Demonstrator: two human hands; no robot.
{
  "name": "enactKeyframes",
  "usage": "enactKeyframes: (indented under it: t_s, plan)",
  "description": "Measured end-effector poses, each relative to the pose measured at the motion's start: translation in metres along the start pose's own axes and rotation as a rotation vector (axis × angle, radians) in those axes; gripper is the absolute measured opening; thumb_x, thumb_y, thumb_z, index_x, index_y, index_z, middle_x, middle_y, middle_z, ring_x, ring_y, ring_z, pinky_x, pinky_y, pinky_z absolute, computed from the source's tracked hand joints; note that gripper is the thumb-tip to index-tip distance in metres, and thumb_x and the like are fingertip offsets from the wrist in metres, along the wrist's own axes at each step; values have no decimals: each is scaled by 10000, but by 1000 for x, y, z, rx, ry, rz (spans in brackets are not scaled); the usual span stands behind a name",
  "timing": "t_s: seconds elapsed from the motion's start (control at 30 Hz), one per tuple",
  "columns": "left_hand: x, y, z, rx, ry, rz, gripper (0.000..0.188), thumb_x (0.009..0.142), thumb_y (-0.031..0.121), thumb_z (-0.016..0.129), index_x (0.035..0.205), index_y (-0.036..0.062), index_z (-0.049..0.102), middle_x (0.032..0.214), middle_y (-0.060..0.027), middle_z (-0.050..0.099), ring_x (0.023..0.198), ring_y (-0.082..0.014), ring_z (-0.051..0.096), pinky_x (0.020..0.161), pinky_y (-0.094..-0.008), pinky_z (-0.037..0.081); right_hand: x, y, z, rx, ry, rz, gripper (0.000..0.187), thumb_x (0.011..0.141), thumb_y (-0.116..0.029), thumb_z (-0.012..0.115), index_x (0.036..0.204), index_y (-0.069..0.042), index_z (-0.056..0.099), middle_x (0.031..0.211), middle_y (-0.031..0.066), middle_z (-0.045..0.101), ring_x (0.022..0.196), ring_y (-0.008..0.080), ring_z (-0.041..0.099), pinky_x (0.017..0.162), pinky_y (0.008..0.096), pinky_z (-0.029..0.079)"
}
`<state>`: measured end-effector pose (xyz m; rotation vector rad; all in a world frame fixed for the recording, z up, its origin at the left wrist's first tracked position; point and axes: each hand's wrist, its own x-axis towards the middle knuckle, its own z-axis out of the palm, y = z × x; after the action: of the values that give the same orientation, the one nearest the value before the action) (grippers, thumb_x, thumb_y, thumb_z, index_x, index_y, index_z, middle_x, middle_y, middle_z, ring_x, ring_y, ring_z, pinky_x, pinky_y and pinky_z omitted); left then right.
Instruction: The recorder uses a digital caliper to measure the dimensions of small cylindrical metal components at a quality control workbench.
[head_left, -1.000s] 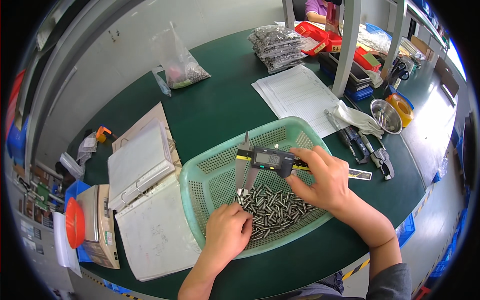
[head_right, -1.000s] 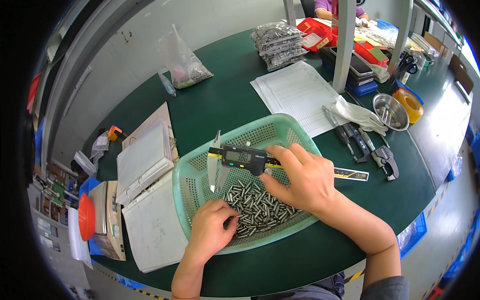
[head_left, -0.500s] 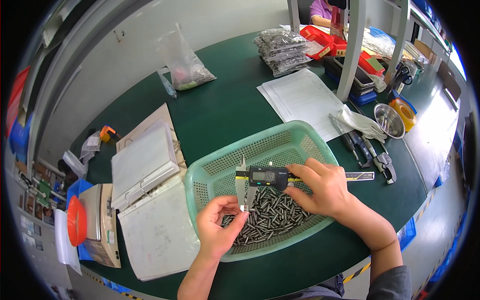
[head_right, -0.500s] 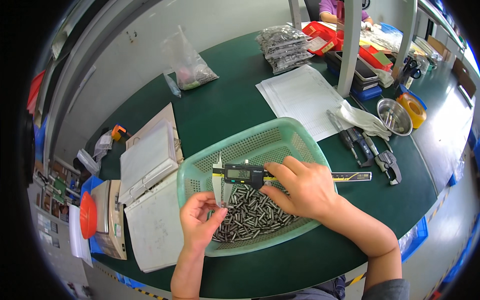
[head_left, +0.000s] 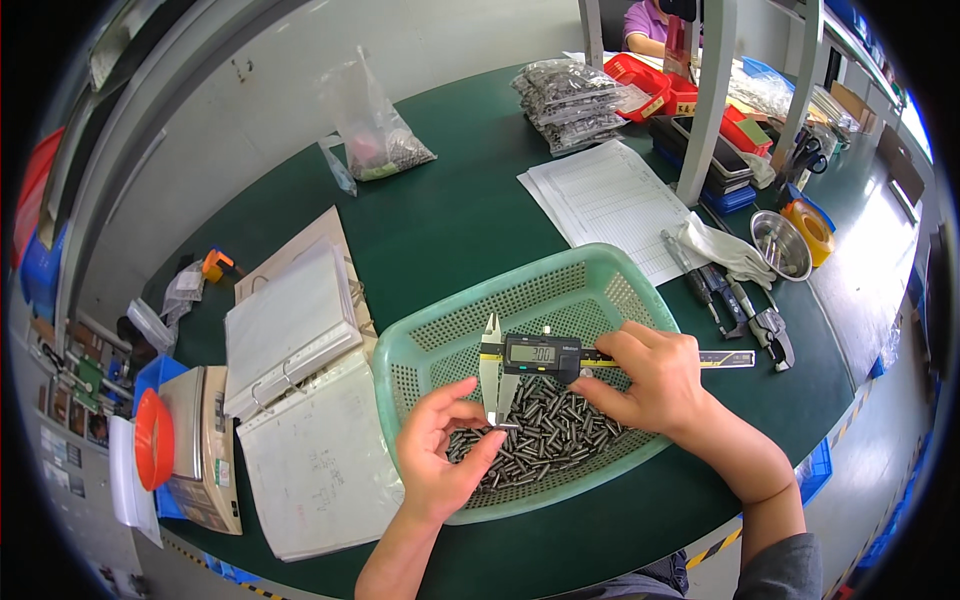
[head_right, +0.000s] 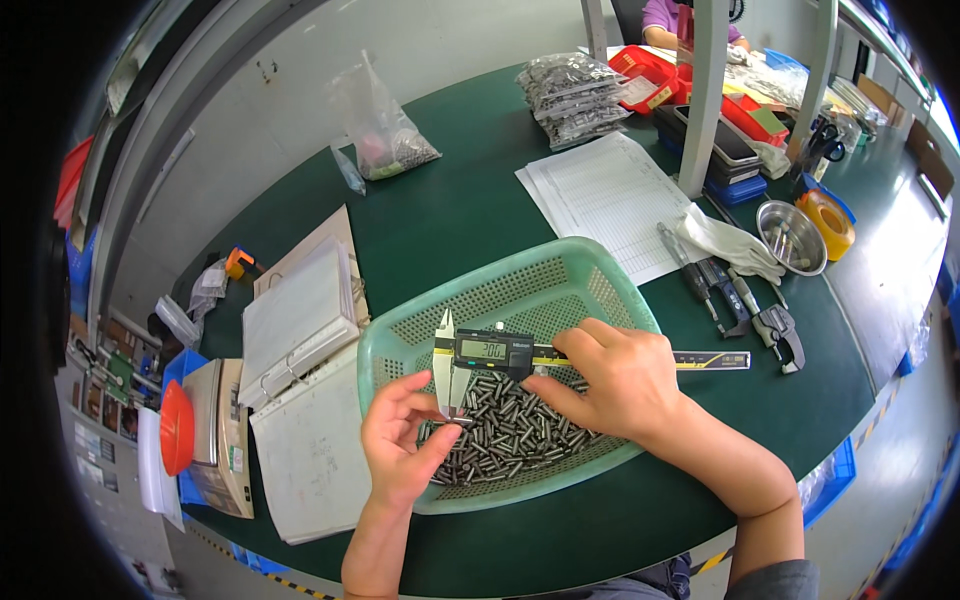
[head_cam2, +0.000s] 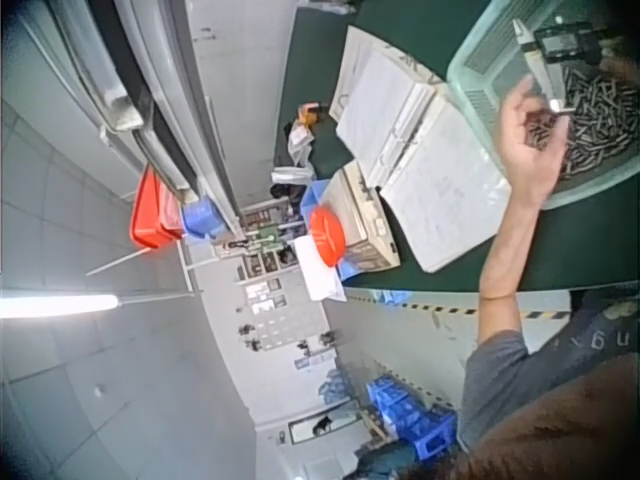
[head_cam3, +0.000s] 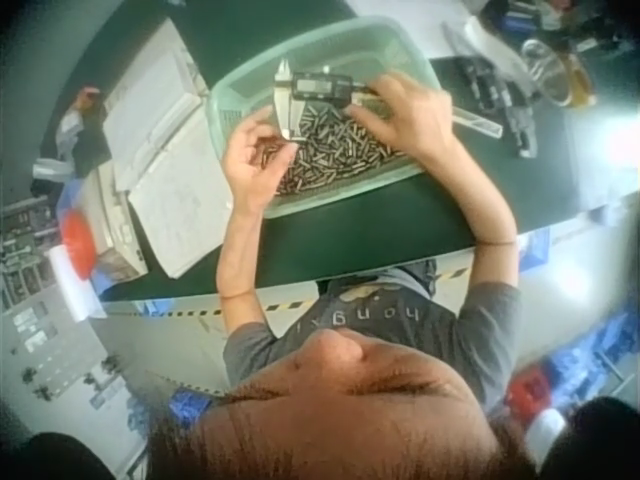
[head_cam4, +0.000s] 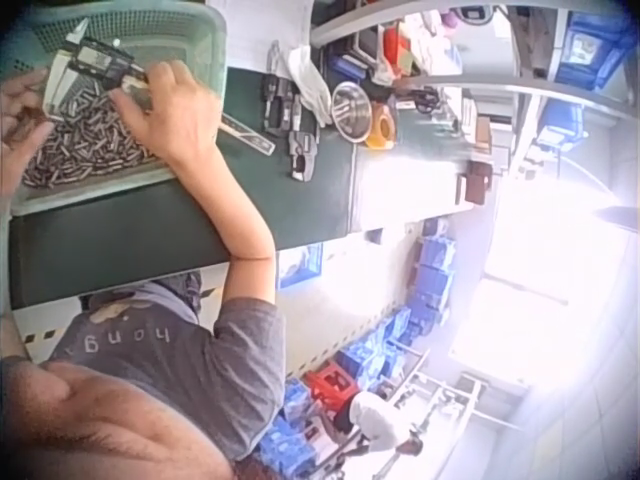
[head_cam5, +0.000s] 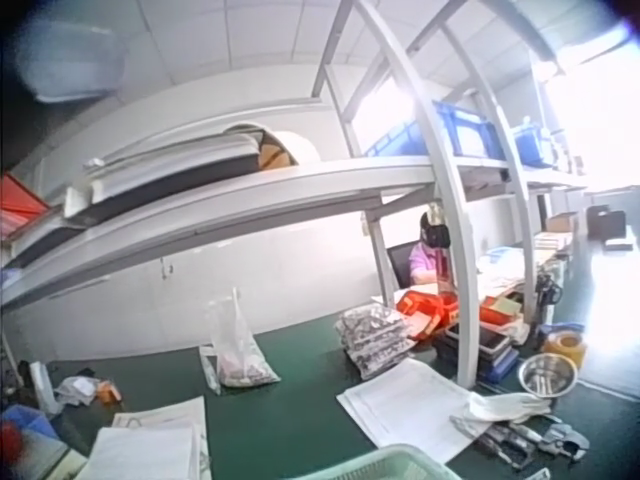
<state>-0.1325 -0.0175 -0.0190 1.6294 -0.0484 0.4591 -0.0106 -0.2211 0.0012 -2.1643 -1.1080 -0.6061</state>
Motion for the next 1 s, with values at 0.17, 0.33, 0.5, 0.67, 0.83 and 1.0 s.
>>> enactKeyframes:
  t_s: [0.17,0.33,0.5,0.67,0.83,1.0]
  plan:
    - [0,4,8,485,-78,-127,382,668,64,727,1018,3,588,836,-71,594,811,-196,584,731,-324,469,-1,3,2,-47,83,-16,348,655,-359,771,744,-77,587,602,36,535,442,221,539,403,317,412]
    - [-4,8,11,1066,-283,28,237,618,181,751,802,46,690,724,-76,552,714,-269,558,635,-387,443,-2,4,3,-73,86,-4,342,658,-344,769,770,-77,587,618,37,536,447,222,539,405,315,412]
    - [-4,4,9,1071,-329,11,172,637,146,728,781,57,700,690,-75,577,687,-282,554,623,-395,442,-1,4,6,-97,74,14,339,669,-302,761,844,-68,590,663,43,543,476,220,549,413,315,417]
    - [-3,1,9,1089,-311,-26,138,653,101,697,783,55,699,680,-78,587,681,-266,567,618,-363,456,3,5,4,-56,156,40,363,680,-284,751,931,-64,609,665,33,530,489,213,553,424,312,422]
    - [5,9,9,461,-34,-156,111,737,7,675,846,21,689,755,-77,606,739,-168,594,665,-266,477,2,3,-3,-63,79,-27,365,682,-282,752,942,-68,611,669,27,522,485,202,548,427,302,422]
    - [3,-4,-3,44,-17,-99,173,767,-26,672,939,-40,655,855,-66,601,781,-123,570,719,-237,464,2,1,-2,-28,52,-65,348,689,-258,745,941,-63,606,674,33,512,494,204,544,426,308,414]
